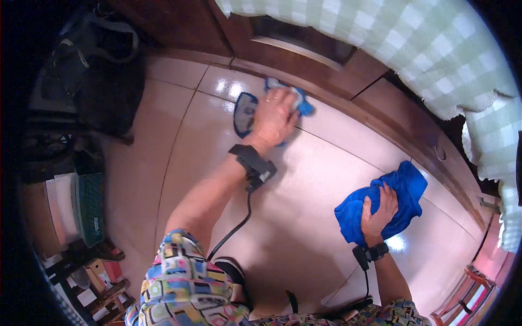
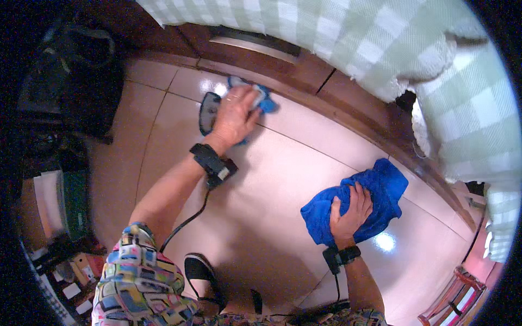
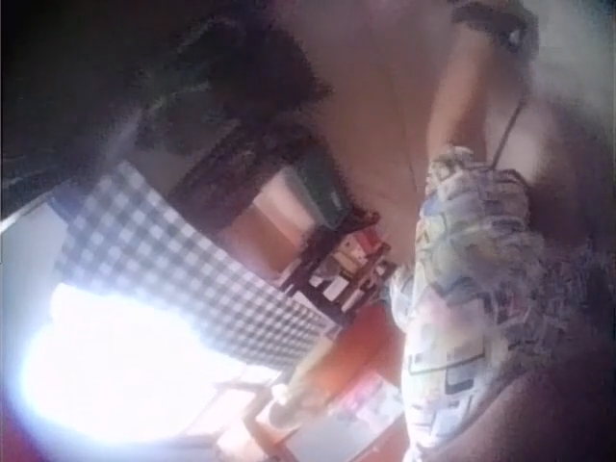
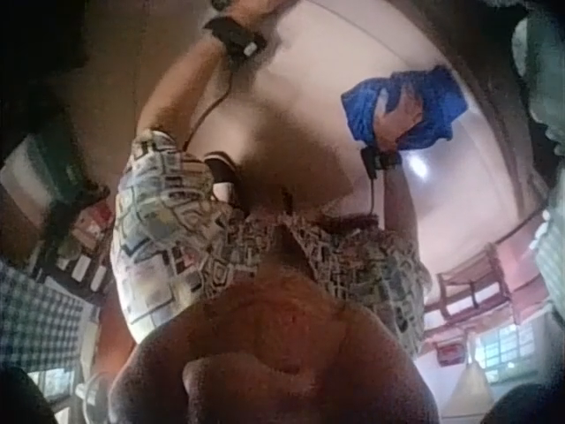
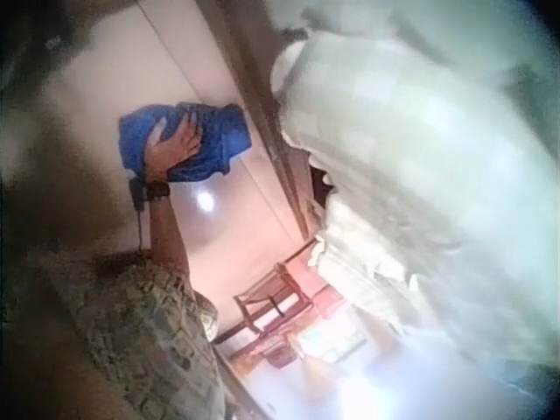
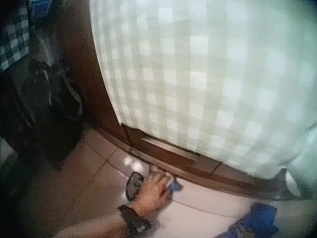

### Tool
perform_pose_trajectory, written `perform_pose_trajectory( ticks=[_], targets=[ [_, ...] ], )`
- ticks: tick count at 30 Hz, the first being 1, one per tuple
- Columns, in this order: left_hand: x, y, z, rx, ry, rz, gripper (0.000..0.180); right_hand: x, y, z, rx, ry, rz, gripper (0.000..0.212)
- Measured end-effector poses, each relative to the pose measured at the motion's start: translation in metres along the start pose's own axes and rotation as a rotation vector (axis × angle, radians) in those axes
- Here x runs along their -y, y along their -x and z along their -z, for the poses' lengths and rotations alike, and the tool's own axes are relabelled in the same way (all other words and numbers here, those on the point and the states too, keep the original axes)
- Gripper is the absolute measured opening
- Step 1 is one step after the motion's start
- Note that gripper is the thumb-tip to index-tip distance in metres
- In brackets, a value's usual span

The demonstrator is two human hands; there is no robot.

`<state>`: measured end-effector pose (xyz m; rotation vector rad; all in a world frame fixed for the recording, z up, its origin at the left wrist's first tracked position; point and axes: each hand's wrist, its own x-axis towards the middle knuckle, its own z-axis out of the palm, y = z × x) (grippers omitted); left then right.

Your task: Cleaning the floor using two cloths.

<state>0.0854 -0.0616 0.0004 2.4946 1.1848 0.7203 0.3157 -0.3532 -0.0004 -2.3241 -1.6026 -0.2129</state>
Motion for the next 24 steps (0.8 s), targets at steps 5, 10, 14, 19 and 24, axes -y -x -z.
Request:
perform_pose_trajectory(
  ticks=[5, 10, 14, 19, 24],
  targets=[
    [0.121, -0.003, 0.032, -0.203, -0.243, 0.292, 0.040, 0.006, -0.001, 0.007, 0.055, -0.028, -0.049, 0.044],
    [0.188, 0.001, 0.056, -0.318, -0.585, 0.236, 0.042, 0.020, -0.004, 0.005, 0.059, -0.053, -0.043, 0.043],
    [0.068, -0.007, 0.002, -0.218, -0.257, 0.190, 0.031, 0.040, -0.021, -0.003, 0.045, -0.049, -0.036, 0.042],
    [-0.035, -0.001, -0.014, 0.100, -0.117, 0.033, 0.040, 0.041, -0.022, -0.007, 0.071, -0.085, 0.003, 0.043],
    [0.019, 0.003, -0.007, -0.118, -0.153, 0.046, 0.039, 0.037, -0.017, -0.005, 0.072, -0.113, 0.005, 0.043]
  ],
)
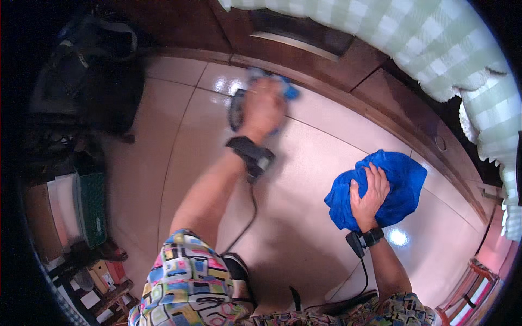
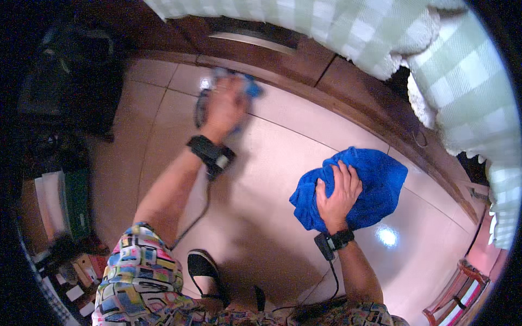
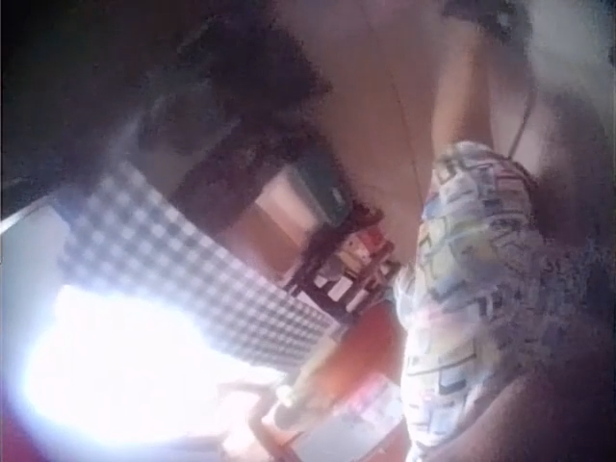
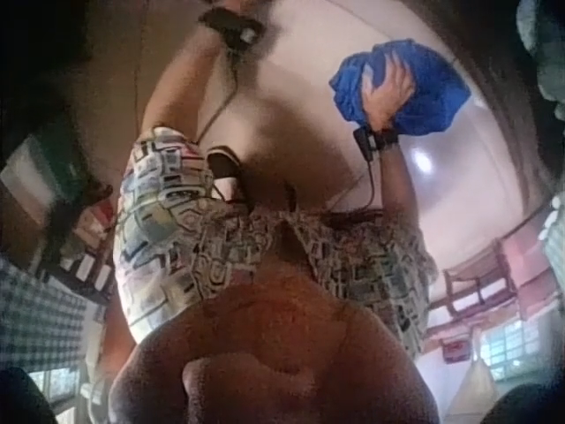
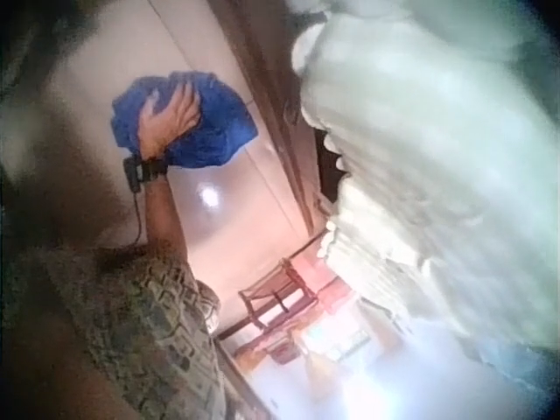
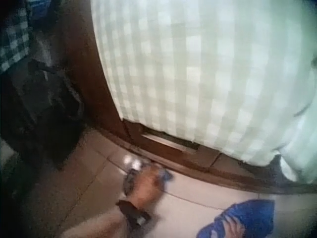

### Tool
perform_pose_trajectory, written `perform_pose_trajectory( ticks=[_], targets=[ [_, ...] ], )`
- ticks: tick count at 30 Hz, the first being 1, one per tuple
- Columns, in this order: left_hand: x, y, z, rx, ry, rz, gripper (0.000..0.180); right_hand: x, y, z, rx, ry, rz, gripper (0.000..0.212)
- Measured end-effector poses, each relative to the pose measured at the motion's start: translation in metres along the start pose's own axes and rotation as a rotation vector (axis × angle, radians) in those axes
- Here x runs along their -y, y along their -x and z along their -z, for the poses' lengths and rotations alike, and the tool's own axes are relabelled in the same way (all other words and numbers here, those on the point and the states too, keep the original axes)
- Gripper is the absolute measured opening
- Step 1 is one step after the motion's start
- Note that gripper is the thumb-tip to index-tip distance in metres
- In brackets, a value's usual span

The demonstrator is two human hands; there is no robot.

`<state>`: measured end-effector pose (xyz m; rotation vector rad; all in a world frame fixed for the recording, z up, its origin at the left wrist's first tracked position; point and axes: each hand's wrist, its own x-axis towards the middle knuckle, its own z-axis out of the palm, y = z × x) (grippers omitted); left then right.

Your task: Cleaning the floor using two cloths.

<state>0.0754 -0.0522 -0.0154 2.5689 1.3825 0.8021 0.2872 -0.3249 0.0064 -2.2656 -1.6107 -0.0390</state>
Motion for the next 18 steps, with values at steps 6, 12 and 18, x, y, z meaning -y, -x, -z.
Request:
perform_pose_trajectory(
  ticks=[6, 12, 18],
  targets=[
    [0.085, -0.018, 0.023, -0.081, -0.232, 0.164, 0.038, 0.007, -0.009, -0.001, 0.002, 0.004, 0.004, 0.042],
    [0.004, -0.007, -0.001, -0.016, -0.106, 0.132, 0.031, 0.007, -0.008, 0.001, 0.005, 0.032, 0.004, 0.042],
    [-0.099, 0.005, -0.013, 0.264, 0.013, -0.132, 0.038, 0.003, -0.007, -0.001, 0.009, 0.032, 0.016, 0.043]
  ],
)
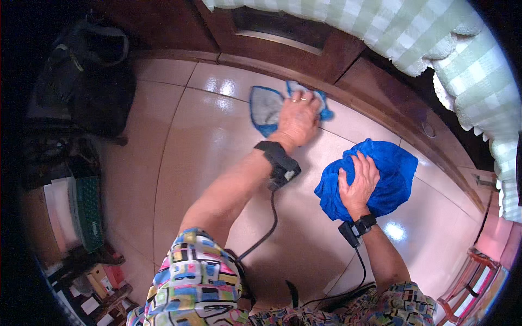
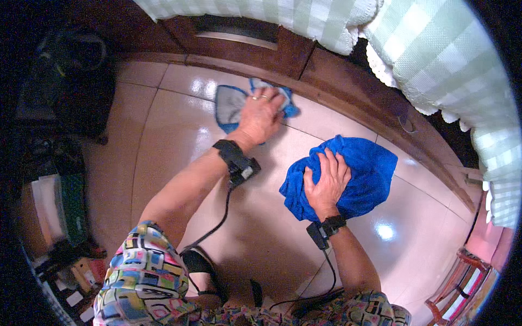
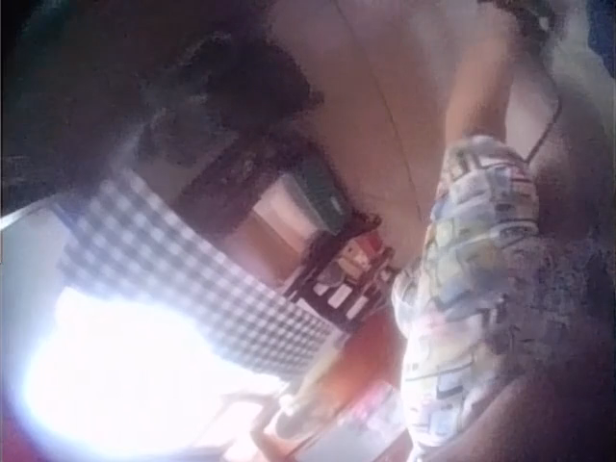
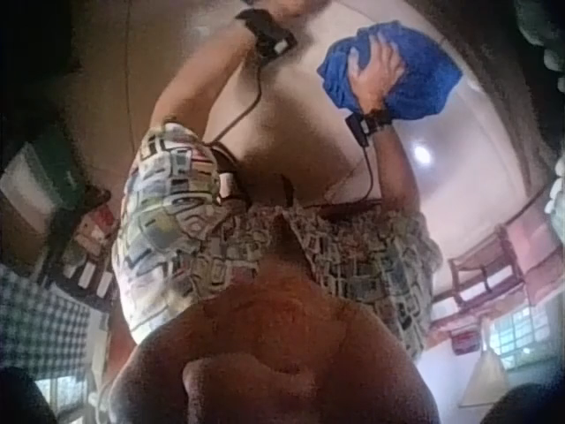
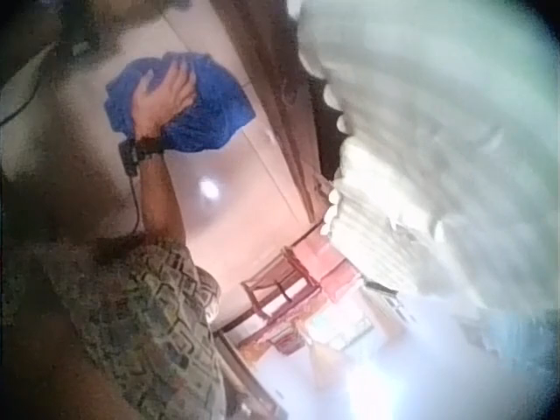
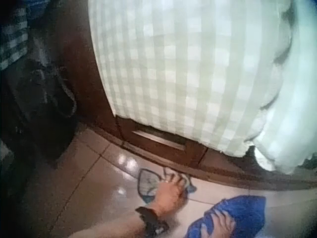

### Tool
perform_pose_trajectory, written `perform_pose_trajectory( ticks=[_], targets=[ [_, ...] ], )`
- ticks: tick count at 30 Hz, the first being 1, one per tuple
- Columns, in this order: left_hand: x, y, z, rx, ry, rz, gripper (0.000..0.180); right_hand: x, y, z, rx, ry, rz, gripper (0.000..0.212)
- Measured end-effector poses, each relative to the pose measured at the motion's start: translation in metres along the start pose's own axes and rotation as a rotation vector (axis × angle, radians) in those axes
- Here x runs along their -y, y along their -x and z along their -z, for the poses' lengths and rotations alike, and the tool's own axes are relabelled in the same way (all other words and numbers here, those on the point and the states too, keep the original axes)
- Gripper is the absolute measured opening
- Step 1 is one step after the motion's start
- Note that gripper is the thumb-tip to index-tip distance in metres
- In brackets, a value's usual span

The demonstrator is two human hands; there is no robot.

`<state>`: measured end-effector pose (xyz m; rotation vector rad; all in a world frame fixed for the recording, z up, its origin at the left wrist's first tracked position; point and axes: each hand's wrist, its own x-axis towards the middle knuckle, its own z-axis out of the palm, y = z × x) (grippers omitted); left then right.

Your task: Cleaning the floor using two cloths.

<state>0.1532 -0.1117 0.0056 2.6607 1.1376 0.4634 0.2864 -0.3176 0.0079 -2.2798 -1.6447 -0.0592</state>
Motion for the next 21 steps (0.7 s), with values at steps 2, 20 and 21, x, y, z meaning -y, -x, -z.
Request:
perform_pose_trajectory(
  ticks=[2, 20, 21],
  targets=[
    [0.000, 0.000, 0.007, 0.007, 0.007, -0.018, 0.041, -0.001, -0.001, 0.000, 0.000, -0.002, 0.012, 0.043],
    [0.107, 0.001, 0.025, -0.147, -0.200, 0.398, 0.034, 0.003, -0.002, 0.003, -0.014, -0.026, -0.011, 0.040],
    [0.080, -0.004, 0.019, -0.096, -0.128, 0.375, 0.033, 0.001, 0.000, 0.003, -0.017, -0.013, -0.016, 0.040]
  ],
)
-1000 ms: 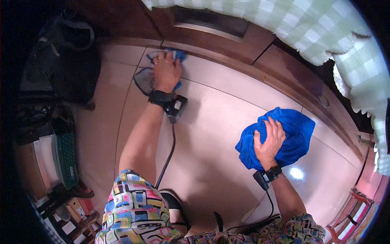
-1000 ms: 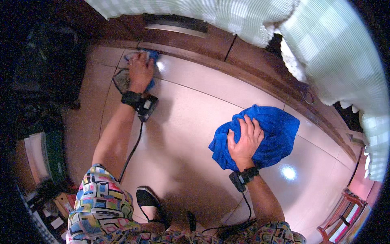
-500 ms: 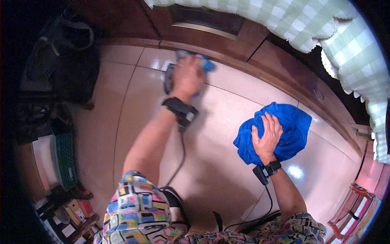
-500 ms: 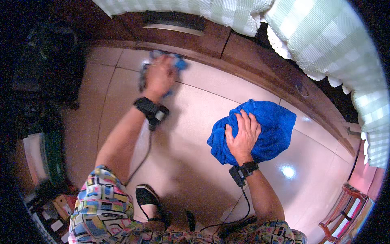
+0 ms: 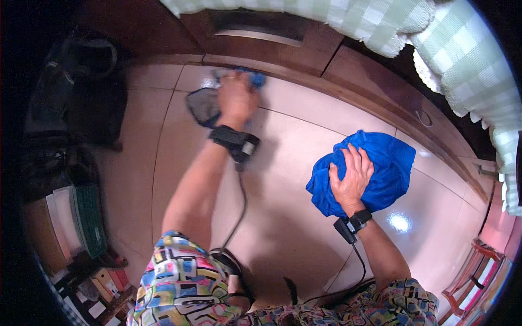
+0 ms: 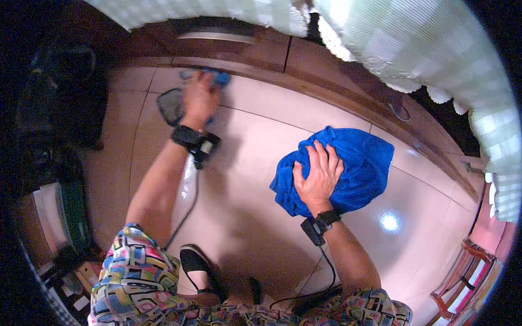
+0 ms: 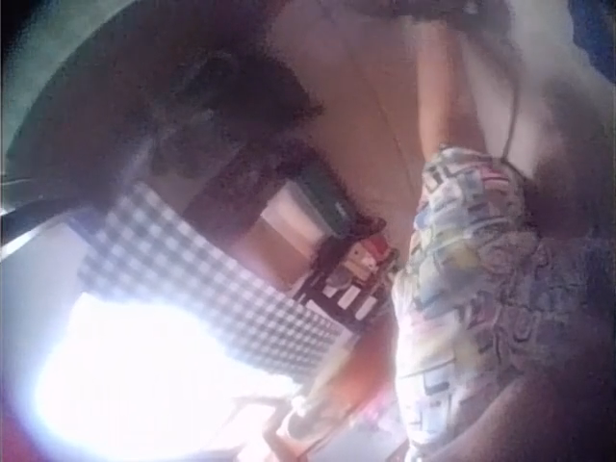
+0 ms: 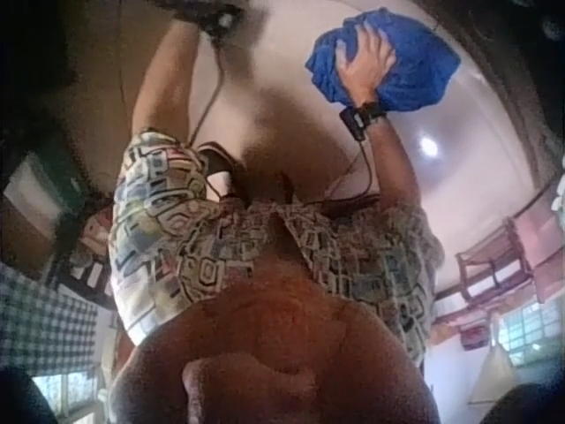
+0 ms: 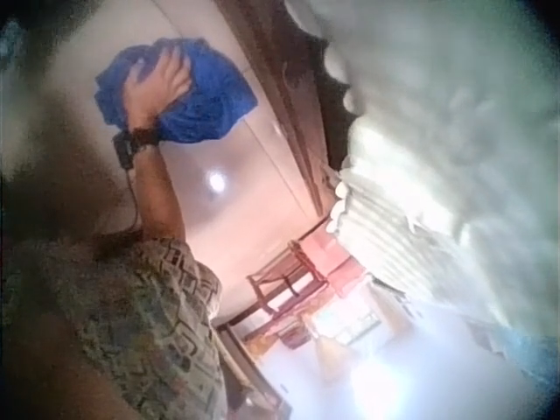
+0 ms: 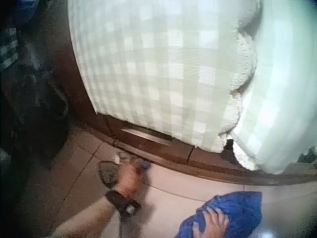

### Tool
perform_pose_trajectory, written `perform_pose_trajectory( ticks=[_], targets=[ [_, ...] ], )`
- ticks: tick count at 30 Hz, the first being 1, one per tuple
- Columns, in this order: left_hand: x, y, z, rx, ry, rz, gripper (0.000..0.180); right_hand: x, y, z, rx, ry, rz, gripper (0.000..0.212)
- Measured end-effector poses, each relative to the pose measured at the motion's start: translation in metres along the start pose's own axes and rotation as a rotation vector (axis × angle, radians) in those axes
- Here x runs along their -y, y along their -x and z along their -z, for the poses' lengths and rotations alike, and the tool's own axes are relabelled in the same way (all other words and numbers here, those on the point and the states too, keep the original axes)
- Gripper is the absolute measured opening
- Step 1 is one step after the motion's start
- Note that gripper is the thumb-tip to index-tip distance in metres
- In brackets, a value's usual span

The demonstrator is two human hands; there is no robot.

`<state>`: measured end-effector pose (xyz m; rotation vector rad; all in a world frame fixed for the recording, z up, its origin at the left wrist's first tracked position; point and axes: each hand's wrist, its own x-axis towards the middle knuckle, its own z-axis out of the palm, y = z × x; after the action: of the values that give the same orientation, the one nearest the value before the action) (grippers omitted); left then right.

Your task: Cleaning the floor using two cloths.

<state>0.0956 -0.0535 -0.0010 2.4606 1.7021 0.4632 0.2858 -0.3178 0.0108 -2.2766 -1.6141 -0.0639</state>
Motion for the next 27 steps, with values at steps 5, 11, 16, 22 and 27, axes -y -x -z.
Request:
perform_pose_trajectory(
  ticks=[5, 11, 16, 22, 27],
  targets=[
    [-0.111, 0.047, -0.008, 0.057, 0.131, -0.345, 0.037, -0.001, 0.001, 0.001, -0.013, 0.007, 0.017, 0.041],
    [-0.075, 0.033, -0.005, 0.043, 0.063, -0.280, 0.038, -0.004, 0.002, 0.001, -0.011, 0.007, 0.024, 0.041],
    [0.035, -0.001, 0.020, -0.032, -0.106, 0.060, 0.038, -0.001, -0.002, -0.002, -0.006, -0.007, -0.004, 0.041],
    [-0.077, 0.034, -0.003, 0.075, 0.052, -0.214, 0.038, -0.004, 0.000, -0.001, -0.011, 0.006, -0.025, 0.040],
    [-0.104, 0.052, -0.002, 0.146, 0.315, -0.417, 0.032, 0.003, -0.001, -0.002, -0.009, -0.038, -0.020, 0.041]
  ],
)
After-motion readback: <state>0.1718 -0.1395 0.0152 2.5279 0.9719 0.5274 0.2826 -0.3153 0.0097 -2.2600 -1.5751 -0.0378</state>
